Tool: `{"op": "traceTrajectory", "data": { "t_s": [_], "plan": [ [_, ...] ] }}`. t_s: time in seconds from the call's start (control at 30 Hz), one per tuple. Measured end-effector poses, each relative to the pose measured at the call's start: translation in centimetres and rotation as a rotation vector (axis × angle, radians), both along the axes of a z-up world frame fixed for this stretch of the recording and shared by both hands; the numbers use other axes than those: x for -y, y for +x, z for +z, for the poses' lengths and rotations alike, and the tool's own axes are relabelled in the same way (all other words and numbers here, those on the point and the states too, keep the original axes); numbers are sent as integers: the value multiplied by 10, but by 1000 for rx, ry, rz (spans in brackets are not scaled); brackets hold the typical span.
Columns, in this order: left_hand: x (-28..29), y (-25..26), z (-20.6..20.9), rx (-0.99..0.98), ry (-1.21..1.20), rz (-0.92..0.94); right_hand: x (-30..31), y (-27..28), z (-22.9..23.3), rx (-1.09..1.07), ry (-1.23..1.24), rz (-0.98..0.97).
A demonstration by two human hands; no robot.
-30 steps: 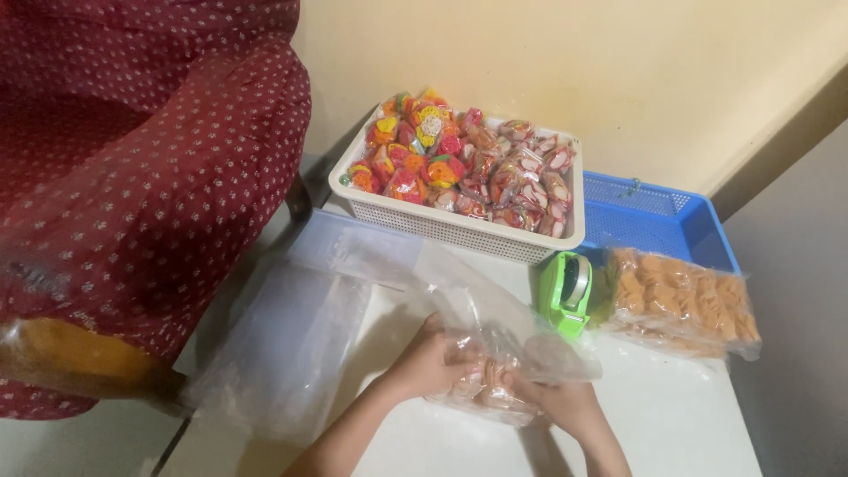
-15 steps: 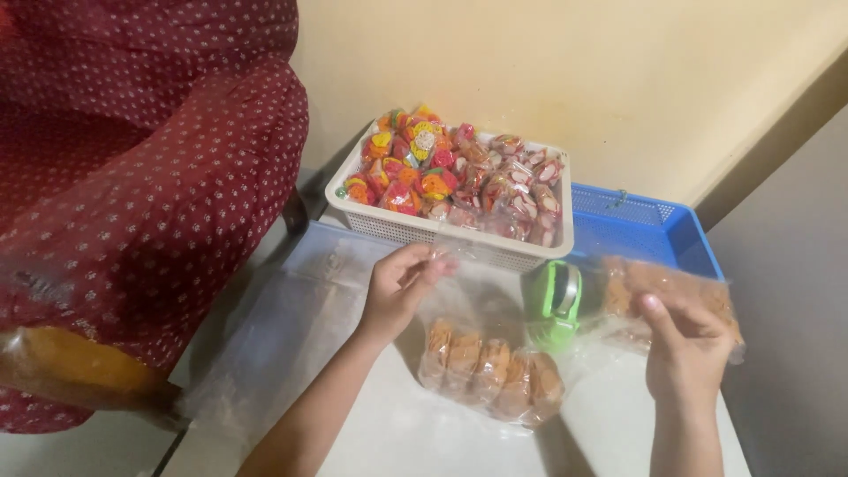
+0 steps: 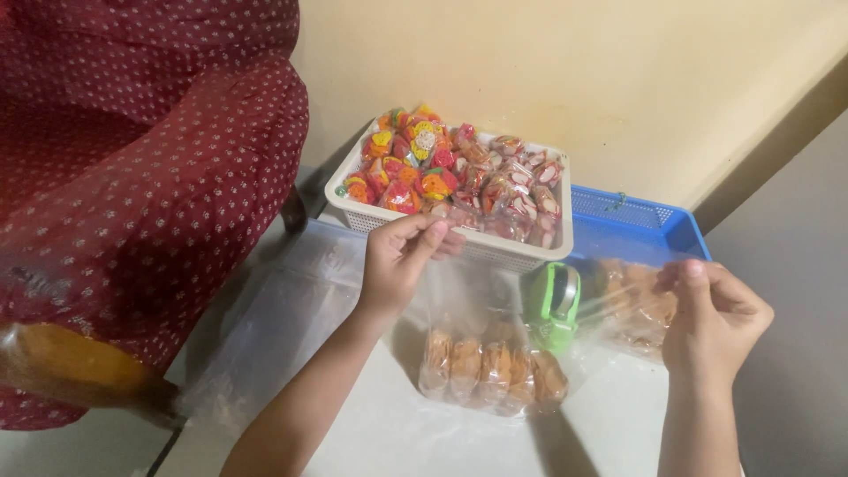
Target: The person is manually packing small, individually wrapped snacks into clear plastic bags from a large tray.
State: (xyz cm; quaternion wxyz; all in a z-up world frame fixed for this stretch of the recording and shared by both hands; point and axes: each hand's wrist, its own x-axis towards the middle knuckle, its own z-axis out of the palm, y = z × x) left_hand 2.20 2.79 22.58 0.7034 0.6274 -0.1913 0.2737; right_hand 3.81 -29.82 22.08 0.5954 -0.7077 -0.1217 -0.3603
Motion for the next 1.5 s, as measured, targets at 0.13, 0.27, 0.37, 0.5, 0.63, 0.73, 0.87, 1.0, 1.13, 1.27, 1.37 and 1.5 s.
{"op": "traceTrajectory", "data": {
  "t_s": [0.13,0.27,0.37,0.5,0.63,0.73,0.87,1.0,1.13,1.27,1.37,1.5],
  "plan": [
    [-1,8,-5,12,-40,-8,0,2,1,-1,4,-6],
    [-1,8,-11,-8,-41,103,3,2,-3,29,99,6],
    [-1,12,-13,-6,-11,132,3,7,-4,10,124,-35],
    [2,6,1,-47,-8,54,4,9,-2,-1,81,-67],
    [2,-15,22,-59,105,102,10,-2,-6,118,29,-7],
    [1,-18,25,-135,134,143,13,-8,-8,110,-6,-39],
    [3,-16,24,-143,79,114,12,-5,-10,77,88,6],
    [-1,4,13,-232,31,38,14,9,-13,-14,120,101],
    [-10,4,13,-143,64,-72,10,7,-3,-59,94,207],
    [-11,11,1,-200,61,-125,9,10,-8,-117,117,226],
    [-9,9,6,-212,101,-39,9,9,-11,-83,117,136],
    [-5,6,10,-150,111,-44,9,7,-9,-5,125,40]
  ]
}}
